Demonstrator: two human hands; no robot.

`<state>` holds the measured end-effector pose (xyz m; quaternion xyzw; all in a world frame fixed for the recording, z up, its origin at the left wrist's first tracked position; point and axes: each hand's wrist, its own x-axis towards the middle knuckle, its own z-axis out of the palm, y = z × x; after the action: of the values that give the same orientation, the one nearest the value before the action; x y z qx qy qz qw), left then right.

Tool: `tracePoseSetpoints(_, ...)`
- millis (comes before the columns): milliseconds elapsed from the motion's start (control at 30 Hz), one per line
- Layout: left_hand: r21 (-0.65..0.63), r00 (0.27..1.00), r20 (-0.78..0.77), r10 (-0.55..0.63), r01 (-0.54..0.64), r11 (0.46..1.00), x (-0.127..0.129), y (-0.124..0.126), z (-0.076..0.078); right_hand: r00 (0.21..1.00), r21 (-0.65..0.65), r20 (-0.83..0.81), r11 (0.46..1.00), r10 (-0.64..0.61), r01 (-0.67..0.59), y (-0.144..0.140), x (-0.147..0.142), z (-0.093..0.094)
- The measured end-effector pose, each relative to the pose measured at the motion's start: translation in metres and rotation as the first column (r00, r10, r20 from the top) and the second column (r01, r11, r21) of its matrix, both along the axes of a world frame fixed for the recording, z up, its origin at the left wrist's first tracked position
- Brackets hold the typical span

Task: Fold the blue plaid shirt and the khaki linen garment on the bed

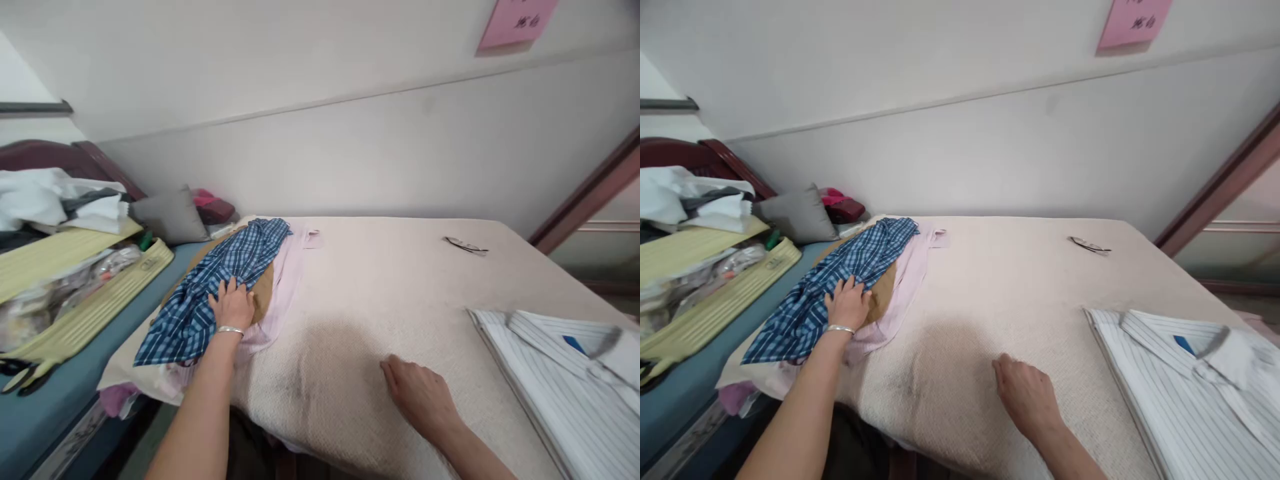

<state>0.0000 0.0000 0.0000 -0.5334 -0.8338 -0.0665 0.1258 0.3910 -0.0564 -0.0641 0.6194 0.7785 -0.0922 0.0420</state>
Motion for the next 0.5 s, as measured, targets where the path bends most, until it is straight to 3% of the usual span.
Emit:
tracePoseSetpoints(200, 0.174, 0.999, -0.001, -0.05, 0.05, 0.983, 0.02, 0.003, 0.013, 1.0, 0.012, 0.009, 1.0, 0.005, -0.005, -0.001, 0.001, -0.003)
tracePoseSetpoints(333, 0.23, 0.944, 0.232, -0.236, 0.182, 0.956, 0.055, 0.003, 0.017, 0.999, 0.057, -0.039, 0.998, 0.0, 0.002, -0.001, 0.002, -0.004)
tracePoseSetpoints(400, 0.278, 0.812, 0.423, -0.403, 0.307, 0.91, 0.083, -0.002, 0.012, 0.991, 0.129, -0.131, 0.992, 0.003, 0.014, -0.002, 0.002, -0.001)
tracePoseSetpoints(500, 0.378, 0.464, 0.618, -0.635, 0.533, 0.757, 0.133, -0.021, 0.002, 0.926, 0.372, -0.356, 0.928, 0.126, 0.017, -0.005, 0.001, 0.01)
